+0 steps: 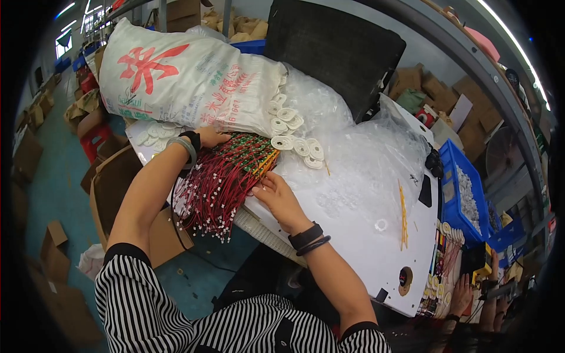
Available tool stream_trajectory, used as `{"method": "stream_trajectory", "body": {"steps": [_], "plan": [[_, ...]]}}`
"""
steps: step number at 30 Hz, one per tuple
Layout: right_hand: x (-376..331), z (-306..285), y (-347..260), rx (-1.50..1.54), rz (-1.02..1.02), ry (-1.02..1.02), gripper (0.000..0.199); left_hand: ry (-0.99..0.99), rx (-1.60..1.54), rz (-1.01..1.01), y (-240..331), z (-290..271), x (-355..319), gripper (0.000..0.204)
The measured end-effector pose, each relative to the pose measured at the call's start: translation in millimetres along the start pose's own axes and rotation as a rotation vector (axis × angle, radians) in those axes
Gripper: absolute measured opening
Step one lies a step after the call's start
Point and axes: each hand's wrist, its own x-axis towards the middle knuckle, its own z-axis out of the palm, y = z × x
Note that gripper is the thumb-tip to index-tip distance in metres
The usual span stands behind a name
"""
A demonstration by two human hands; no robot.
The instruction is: The recorder is assembling electronic vape components, attaching wires and yellow plastic housings to the internal battery and heating elements.
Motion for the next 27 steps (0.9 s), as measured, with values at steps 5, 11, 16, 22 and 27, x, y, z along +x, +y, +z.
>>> {"method": "stream_trajectory", "body": {"steps": [5,11,16,22,27], "plan": [[-8.7,-1.7,-8.4,0.04,-0.146,0.047,0.062,-0.026,-0.188,-0.038,40.0,-17.4,-62.2,0.078],[-10.5,1.9,-14.1,0.097,-0.205,-0.007,0.053,0.011,-0.201,-0.192,9.0,-34.3,-69.7,0.069],[-14.8,-12.8,2.9,0.011,-0.166,0.055,0.053,-0.013,-0.096,-0.163,45.2,-48.6,-119.2,0.059],[-36.1,20.9,15.4,0.047,0.077,0.119,0.06,0.17,-0.132,-0.084,1.6,-38.3,-167.4,0.06],[-42.9,59.0,47.2,0.267,0.106,0.109,0.07,0.618,0.014,0.065,-1.2,-24.3,-211.8,0.054]]}}
